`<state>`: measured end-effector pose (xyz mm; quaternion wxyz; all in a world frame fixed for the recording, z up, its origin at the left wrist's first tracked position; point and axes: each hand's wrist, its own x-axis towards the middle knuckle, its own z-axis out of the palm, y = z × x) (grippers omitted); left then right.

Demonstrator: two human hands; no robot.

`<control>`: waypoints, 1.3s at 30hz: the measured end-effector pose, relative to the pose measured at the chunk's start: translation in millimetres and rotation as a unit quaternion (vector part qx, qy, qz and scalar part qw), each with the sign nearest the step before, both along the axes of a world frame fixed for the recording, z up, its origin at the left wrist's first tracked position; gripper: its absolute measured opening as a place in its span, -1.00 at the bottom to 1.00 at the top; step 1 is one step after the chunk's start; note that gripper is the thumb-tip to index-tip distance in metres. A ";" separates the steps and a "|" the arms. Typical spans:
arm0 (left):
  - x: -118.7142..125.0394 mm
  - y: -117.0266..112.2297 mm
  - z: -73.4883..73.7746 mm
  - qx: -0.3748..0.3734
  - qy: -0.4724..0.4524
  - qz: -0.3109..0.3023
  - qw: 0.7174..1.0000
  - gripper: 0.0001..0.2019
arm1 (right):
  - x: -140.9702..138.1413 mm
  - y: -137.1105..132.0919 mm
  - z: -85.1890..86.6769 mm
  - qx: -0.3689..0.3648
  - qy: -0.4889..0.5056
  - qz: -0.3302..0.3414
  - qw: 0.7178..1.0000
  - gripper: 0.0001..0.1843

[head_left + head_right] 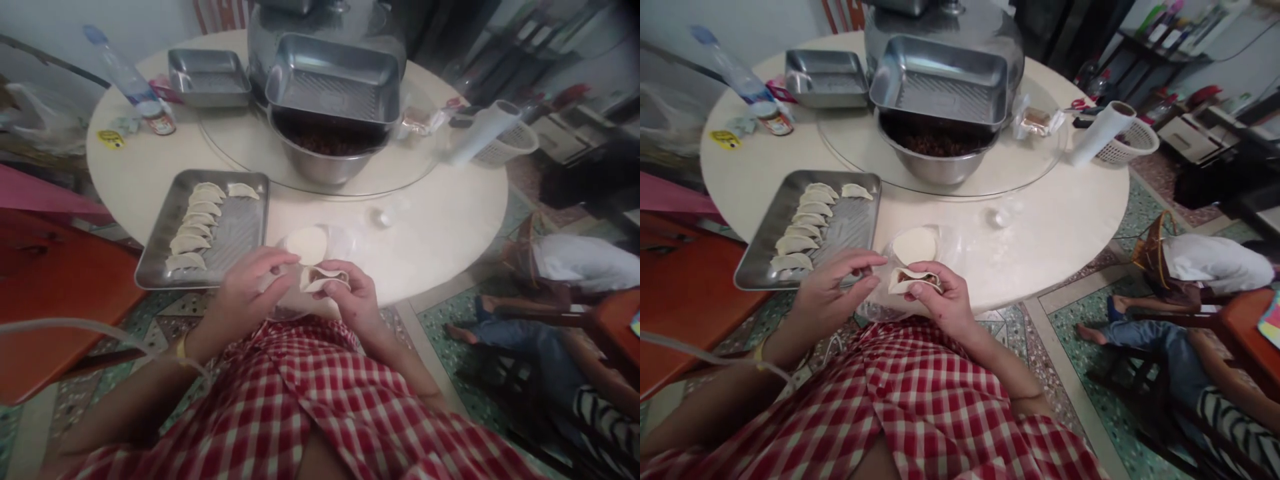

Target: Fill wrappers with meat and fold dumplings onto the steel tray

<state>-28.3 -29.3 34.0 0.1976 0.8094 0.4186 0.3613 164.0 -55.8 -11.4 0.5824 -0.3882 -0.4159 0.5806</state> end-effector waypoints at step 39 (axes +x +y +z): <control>20.1 22.3 11.3 0.047 0.062 -0.097 0.992 -0.88 | 1.4 9.8 4.4 0.178 -0.211 -0.041 0.960 -0.79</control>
